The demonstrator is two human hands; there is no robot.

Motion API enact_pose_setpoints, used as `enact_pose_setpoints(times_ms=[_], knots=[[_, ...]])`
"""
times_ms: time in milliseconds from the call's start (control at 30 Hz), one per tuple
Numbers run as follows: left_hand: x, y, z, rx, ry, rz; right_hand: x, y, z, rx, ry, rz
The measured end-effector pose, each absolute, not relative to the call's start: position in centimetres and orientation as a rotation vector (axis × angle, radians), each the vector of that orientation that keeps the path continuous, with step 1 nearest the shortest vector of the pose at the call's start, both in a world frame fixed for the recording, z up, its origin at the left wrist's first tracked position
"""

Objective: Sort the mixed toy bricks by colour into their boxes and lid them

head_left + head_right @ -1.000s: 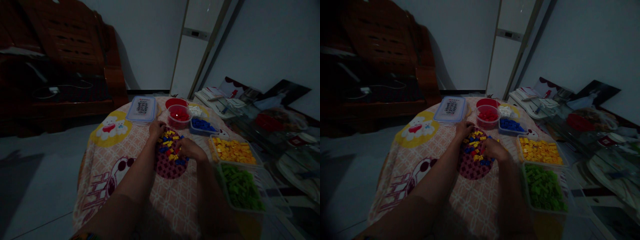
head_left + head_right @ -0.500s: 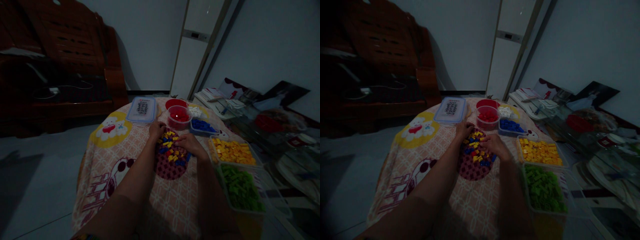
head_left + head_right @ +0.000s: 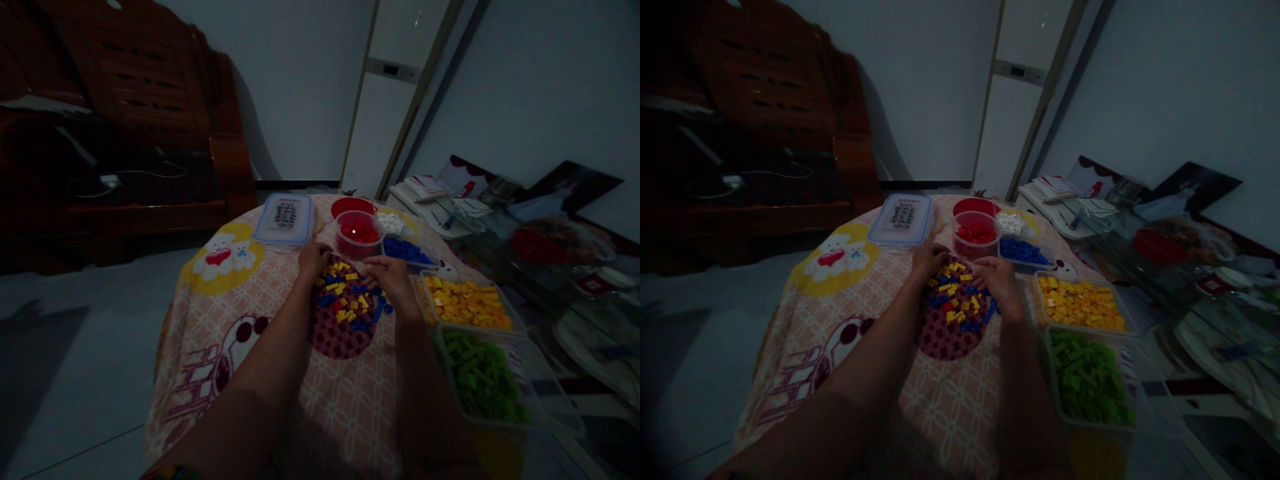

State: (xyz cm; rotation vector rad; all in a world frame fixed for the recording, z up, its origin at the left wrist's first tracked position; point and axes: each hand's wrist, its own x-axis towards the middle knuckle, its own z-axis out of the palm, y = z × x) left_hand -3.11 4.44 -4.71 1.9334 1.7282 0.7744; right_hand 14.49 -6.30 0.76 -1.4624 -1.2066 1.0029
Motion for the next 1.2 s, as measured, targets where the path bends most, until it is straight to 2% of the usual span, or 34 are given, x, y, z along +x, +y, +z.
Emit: enact_pose_setpoints(times_ms=[200, 533, 667, 933, 1067, 1200], knots=[[-3.1, 4.4, -4.6, 1.948, 1.744, 0.75, 13.1, -7.3, 1.2, -1.714, -1.733, 1.149], [-3.1, 4.4, -4.7, 1.948, 1.742, 0.767, 9.0, -7.7, 0.9, -1.851, -2.516, 0.544], [-3.1, 4.5, -4.8, 1.947, 1.727, 0.778, 8.8, -7.9, 1.0, -1.766, -2.534, 0.539], [-3.1, 4.4, -4.6, 1.926, 1.73, 0.775, 11.2, -7.9, 1.8, -1.666, -2.115, 1.007], [-3.1, 4.4, -4.7, 1.919, 1.726, 0.791, 11.2, -7.8, 1.6, -1.681, -2.118, 1.004], [-3.1, 4.5, -4.7, 1.92, 1.727, 0.771, 9.9, -7.8, 1.7, -1.738, -2.341, 0.863]])
